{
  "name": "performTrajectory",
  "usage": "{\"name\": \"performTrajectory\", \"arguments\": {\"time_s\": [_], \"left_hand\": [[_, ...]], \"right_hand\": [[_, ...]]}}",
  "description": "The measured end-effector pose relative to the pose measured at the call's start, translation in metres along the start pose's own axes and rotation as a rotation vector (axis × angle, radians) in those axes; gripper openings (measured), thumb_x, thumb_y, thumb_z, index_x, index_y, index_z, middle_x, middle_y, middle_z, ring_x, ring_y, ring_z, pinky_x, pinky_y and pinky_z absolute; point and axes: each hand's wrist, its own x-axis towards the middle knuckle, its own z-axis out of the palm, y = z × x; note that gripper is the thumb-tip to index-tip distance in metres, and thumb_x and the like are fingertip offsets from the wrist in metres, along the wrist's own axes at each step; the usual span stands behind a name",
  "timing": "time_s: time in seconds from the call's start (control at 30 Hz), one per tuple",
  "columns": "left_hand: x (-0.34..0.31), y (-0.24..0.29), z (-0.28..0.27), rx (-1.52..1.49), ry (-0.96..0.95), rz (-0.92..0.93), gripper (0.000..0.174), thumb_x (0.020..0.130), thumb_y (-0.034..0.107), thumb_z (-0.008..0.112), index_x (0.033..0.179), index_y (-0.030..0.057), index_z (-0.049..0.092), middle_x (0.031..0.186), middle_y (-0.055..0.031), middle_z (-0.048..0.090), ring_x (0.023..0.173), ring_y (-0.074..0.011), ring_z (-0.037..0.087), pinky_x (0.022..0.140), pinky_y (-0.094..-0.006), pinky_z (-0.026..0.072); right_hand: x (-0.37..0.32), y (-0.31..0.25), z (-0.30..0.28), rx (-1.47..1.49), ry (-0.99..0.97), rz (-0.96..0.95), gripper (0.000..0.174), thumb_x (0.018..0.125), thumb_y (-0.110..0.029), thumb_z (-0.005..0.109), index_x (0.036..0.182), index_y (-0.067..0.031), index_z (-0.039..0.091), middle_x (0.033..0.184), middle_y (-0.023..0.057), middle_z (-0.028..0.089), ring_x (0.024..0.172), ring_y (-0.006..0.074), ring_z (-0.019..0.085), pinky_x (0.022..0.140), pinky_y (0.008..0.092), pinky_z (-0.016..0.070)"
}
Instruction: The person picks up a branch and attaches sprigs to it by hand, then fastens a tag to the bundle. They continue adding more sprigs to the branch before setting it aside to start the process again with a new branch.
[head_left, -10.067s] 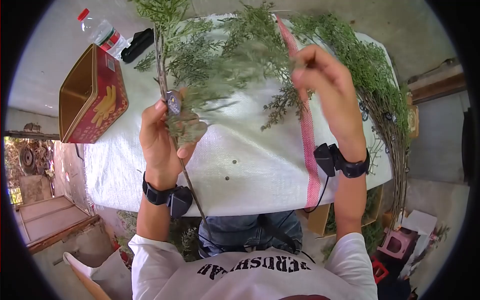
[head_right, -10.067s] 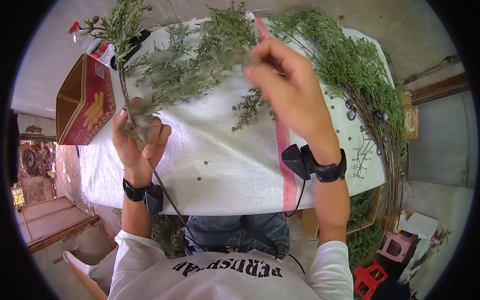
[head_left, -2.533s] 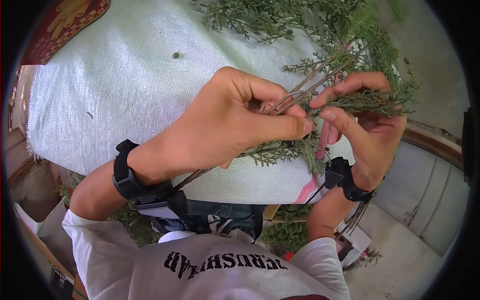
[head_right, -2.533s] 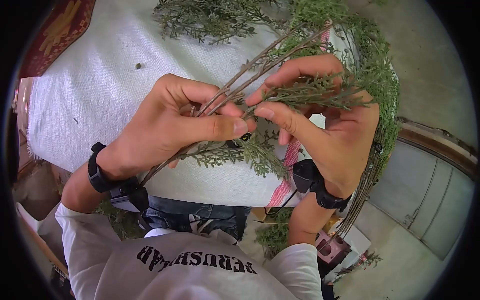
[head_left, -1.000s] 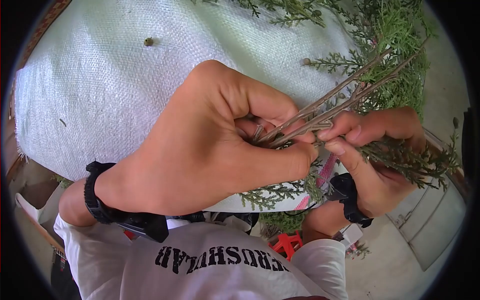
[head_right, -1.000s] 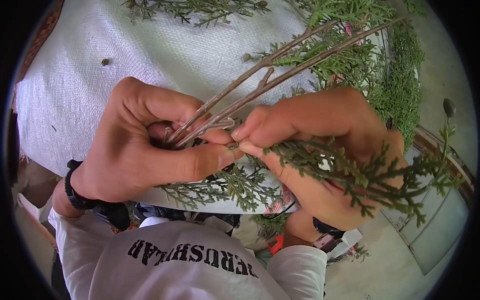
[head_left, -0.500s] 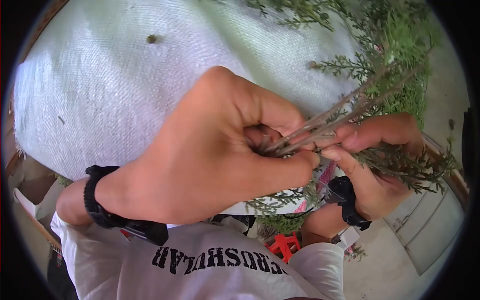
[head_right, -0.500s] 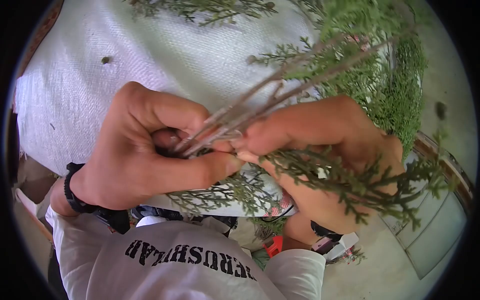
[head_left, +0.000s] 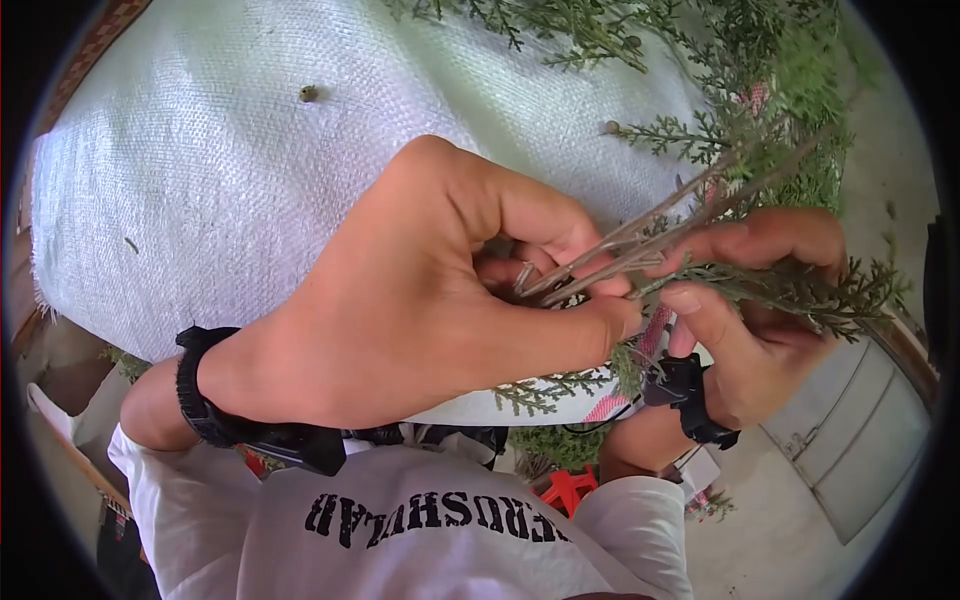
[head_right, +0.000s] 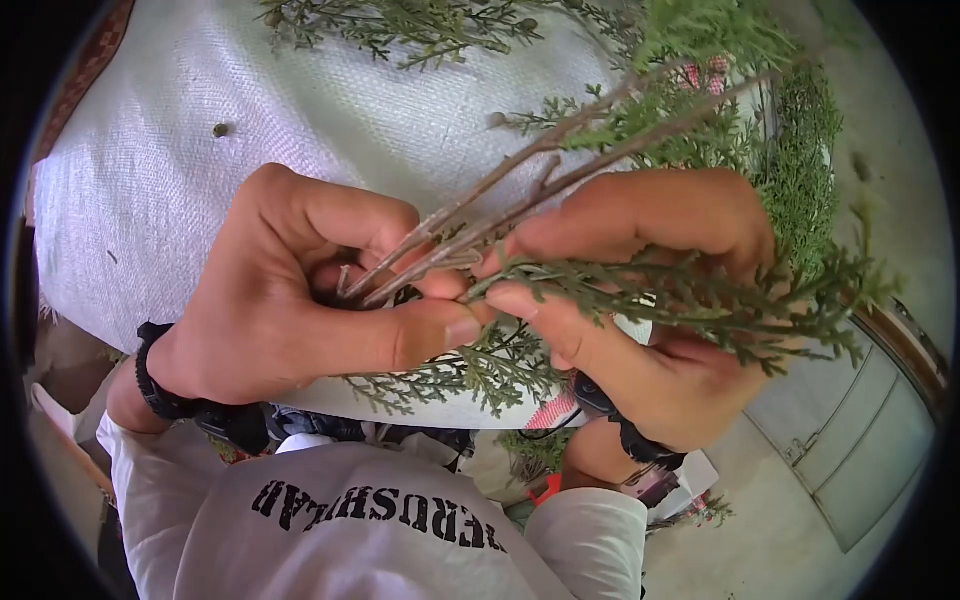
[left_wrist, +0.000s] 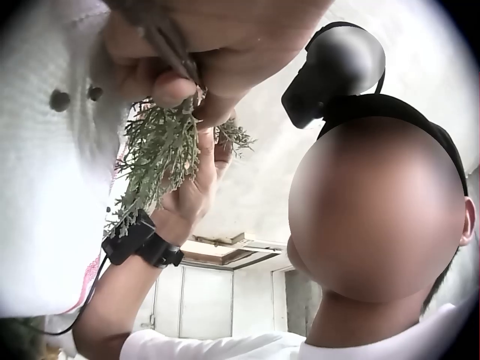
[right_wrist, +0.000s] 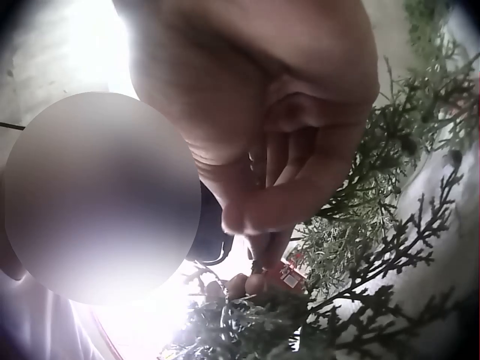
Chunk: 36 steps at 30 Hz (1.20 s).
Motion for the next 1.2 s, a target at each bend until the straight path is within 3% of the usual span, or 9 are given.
{"name": "performTrajectory", "arguments": {"time_s": [0.2,0.37,0.47,0.73,0.83,0.9,1.03,1.17,1.2], "left_hand": [[-0.003,-0.003,-0.003,0.093,-0.004,0.034,0.01,0.076,-0.003,0.08,0.076,-0.0004,0.07,0.058,0.0089,0.052,0.051,0.0043,0.034,0.045,-0.0193,0.0201],[-0.002,-0.001,-0.005,0.097,-0.001,0.001,0.01,0.077,-0.003,0.08,0.076,-0.0005,0.07,0.059,0.0086,0.052,0.051,0.0039,0.033,0.045,-0.0197,0.0201],[0.001,-0.002,-0.003,0.095,0.004,-0.015,0.009,0.077,-0.003,0.079,0.077,-0.0008,0.07,0.059,0.0081,0.052,0.052,0.0037,0.033,0.046,-0.0198,0.0207],[0.001,-0.005,0.003,0.061,-0.035,0.021,0.012,0.079,-0.001,0.078,0.077,-0.0016,0.066,0.065,0.0043,0.053,0.053,-0.0003,0.036,0.047,-0.0213,0.0244],[0.006,0.002,0.003,0.035,-0.125,0.148,0.018,0.086,0.008,0.074,0.077,-0.0016,0.063,0.068,0.0019,0.053,0.053,-0.0032,0.039,0.046,-0.0229,0.0265],[0.008,0.014,0.004,-0.262,-0.213,-0.011,0.02,0.099,0.017,0.059,0.088,0.0008,0.062,0.068,0.0022,0.053,0.055,-0.0028,0.047,0.047,-0.022,0.0323],[0.004,0.028,0.014,-0.293,-0.15,-0.009,0.032,0.105,0.027,0.045,0.098,0.0012,0.062,0.075,-0.0051,0.061,0.06,-0.0116,0.063,0.048,-0.0219,0.0405],[-0.002,0.011,0.011,-0.27,-0.377,-0.13,0.04,0.106,0.034,0.04,0.11,0.0013,0.063,0.073,-0.0081,0.062,0.066,-0.0189,0.07,0.047,-0.0235,0.042],[-0.005,0.008,0.016,-0.255,-0.395,-0.124,0.04,0.106,0.034,0.04,0.11,0.0013,0.063,0.073,-0.0081,0.062,0.066,-0.0189,0.07,0.047,-0.0235,0.042]], "right_hand": [[0.0,0.001,0.004,-0.057,-0.075,-0.061,0.042,0.068,0.015,0.077,0.099,0.0017,0.053,0.09,0.0148,0.062,0.079,0.0238,0.07,0.072,0.0317,0.0575],[-0.001,-0.009,0.007,-0.22,-0.158,-0.003,0.038,0.07,0.015,0.077,0.097,0.0023,0.054,0.085,0.0154,0.064,0.079,0.0246,0.071,0.072,0.0325,0.0581],[-0.012,-0.008,0.01,-0.094,-0.033,0.156,0.032,0.072,0.013,0.078,0.092,0.0023,0.057,0.084,0.019,0.068,0.078,0.0248,0.071,0.073,0.0331,0.0583],[0.001,-0.012,-0.006,0.097,-0.103,0.23,0.025,0.071,0.011,0.079,0.084,-0.0019,0.062,0.087,0.0218,0.071,0.072,0.0241,0.071,0.067,0.0326,0.0584],[0.003,-0.028,-0.014,-0.031,-0.02,0.127,0.025,0.071,0.009,0.079,0.083,-0.003,0.061,0.085,0.0204,0.072,0.07,0.0256,0.07,0.066,0.0337,0.0589],[0.0,-0.034,-0.019,-0.099,0.075,0.07,0.025,0.07,0.008,0.079,0.082,-0.0036,0.06,0.084,0.0197,0.072,0.069,0.0263,0.07,0.065,0.0343,0.0592],[-0.002,-0.025,-0.022,-0.105,0.273,-0.301,0.026,0.071,0.007,0.079,0.083,-0.0044,0.059,0.083,0.0189,0.072,0.076,0.0294,0.07,0.072,0.0401,0.0594],[-0.009,-0.017,-0.015,0.09,0.364,-0.344,0.029,0.072,0.009,0.077,0.086,-0.0046,0.056,0.089,0.0189,0.072,0.089,0.0317,0.07,0.082,0.0449,0.0572],[-0.006,-0.009,-0.013,0.266,0.302,-0.342,0.028,0.074,0.006,0.076,0.09,-0.0042,0.056,0.097,0.0196,0.071,0.095,0.0323,0.068,0.088,0.0469,0.0547]]}}
